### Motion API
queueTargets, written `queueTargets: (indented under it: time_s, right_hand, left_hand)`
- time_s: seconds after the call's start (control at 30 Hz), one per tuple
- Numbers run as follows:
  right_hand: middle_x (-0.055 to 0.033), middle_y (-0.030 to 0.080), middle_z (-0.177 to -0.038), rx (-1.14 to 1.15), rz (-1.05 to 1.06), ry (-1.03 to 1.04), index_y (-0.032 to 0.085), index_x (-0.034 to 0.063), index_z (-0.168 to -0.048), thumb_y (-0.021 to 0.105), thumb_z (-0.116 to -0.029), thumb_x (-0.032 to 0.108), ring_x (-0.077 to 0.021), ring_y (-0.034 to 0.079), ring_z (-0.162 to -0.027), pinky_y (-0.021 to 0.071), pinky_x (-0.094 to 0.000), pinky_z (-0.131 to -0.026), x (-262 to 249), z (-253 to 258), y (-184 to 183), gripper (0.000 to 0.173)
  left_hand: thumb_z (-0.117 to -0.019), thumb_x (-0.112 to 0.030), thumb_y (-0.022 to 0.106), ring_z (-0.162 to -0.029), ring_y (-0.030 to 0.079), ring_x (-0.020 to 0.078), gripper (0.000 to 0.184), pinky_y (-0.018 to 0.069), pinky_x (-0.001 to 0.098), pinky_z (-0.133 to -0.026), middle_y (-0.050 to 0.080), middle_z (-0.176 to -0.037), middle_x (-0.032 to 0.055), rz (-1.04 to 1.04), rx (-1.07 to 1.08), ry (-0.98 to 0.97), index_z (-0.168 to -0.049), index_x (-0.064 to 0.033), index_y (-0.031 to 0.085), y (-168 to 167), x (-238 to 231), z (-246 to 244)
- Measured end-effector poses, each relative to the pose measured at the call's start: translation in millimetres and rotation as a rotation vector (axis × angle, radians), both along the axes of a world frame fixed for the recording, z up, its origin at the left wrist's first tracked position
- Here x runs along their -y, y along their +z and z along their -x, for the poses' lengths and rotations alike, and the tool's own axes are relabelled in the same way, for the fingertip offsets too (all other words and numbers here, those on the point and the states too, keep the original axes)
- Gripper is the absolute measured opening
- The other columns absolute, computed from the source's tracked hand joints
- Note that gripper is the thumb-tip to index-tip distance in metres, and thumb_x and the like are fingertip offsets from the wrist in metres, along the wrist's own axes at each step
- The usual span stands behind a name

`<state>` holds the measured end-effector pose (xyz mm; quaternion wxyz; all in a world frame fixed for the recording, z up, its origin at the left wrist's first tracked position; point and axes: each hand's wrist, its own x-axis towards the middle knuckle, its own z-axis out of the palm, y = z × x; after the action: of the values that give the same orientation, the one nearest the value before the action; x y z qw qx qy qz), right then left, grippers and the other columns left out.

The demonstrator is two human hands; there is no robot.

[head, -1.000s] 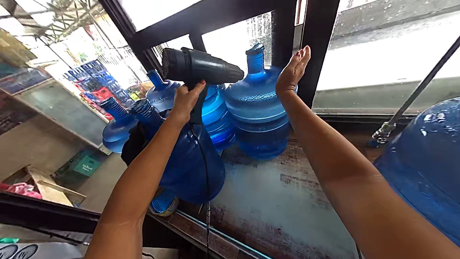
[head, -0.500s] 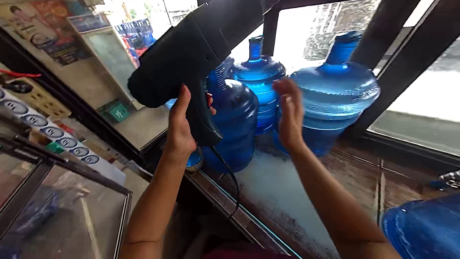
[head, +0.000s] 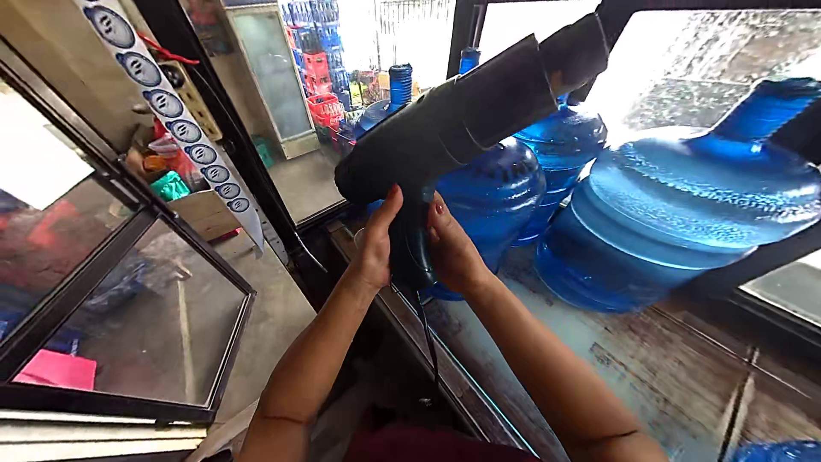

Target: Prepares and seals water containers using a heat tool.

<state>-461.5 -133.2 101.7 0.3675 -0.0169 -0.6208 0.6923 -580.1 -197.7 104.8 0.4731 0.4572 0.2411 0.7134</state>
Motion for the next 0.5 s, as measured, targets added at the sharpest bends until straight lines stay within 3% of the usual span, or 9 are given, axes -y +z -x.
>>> queueTargets:
  time_s: [0.13,0.23,0.3,0.37,0.43,0.5]
  right_hand:
    - [0.0052,0.065,-0.122,-0.006,0.071,0.016,0.037,0.0272,-0.150,0.051,-0.1000,0.057,-0.0060,0.065,-0.106,0.0574,-0.0280,-0.088,5,15,-4,0.060]
    - [0.0032,0.062,-0.128,0.030,0.035,0.025,0.032,0.0237,-0.153,0.051,-0.0966,0.065,-0.0073,0.062,-0.114,0.0545,-0.0307,-0.096,6,23,-11,0.072]
    - [-0.0019,0.053,-0.141,0.113,-0.059,0.020,0.020,0.0153,-0.160,0.048,-0.0952,0.070,-0.0099,0.056,-0.125,0.0499,-0.0336,-0.104,7,24,-21,0.089]
    - [-0.0155,0.047,-0.152,0.260,-0.185,0.009,0.015,0.0013,-0.161,0.050,-0.0972,0.062,-0.0192,0.051,-0.136,0.0457,-0.0386,-0.112,15,16,-27,0.095]
    - [-0.0244,0.050,-0.149,0.363,-0.399,0.010,0.028,-0.0096,-0.155,0.054,-0.0998,0.049,-0.0247,0.054,-0.135,0.0454,-0.0375,-0.112,31,4,-26,0.084]
    - [-0.0253,0.059,-0.139,0.284,-0.661,-0.042,0.044,-0.0124,-0.146,0.058,-0.1010,0.042,-0.0243,0.059,-0.130,0.0476,-0.0364,-0.110,49,-5,-22,0.072]
  left_hand:
    - [-0.1040,-0.055,0.047,-0.099,0.071,0.0065,0.043,0.0619,0.0289,-0.082,0.072,-0.113,-0.0031,0.032,-0.009,0.020,-0.131,-0.0249,0.062,-5,6,13]
    - [-0.1019,-0.055,0.052,-0.098,0.071,0.0072,0.042,0.0622,0.0293,-0.082,0.073,-0.110,-0.0024,0.052,0.004,0.043,-0.126,-0.0236,0.065,-7,13,22]
    - [-0.0995,-0.054,0.057,-0.099,0.071,0.0071,0.040,0.0619,0.0295,-0.084,0.074,-0.110,-0.0032,0.074,-0.043,0.094,-0.124,-0.0232,0.067,-10,20,35]
    - [-0.0946,-0.057,0.063,-0.095,0.071,0.0051,0.042,0.0615,0.0287,-0.083,0.074,-0.105,-0.0065,0.116,-0.206,0.249,-0.120,-0.0234,0.067,-12,32,55]
    - [-0.0918,-0.055,0.067,-0.090,0.070,0.0043,0.045,0.0616,0.0287,-0.081,0.074,-0.100,-0.0089,0.148,-0.408,0.434,-0.118,-0.0195,0.065,-9,47,79]
    - [-0.0972,-0.043,0.065,-0.095,0.069,0.0002,0.037,0.0598,0.0253,-0.087,0.073,-0.103,-0.0104,0.091,-0.648,0.529,-0.120,-0.0137,0.064,-7,59,106]
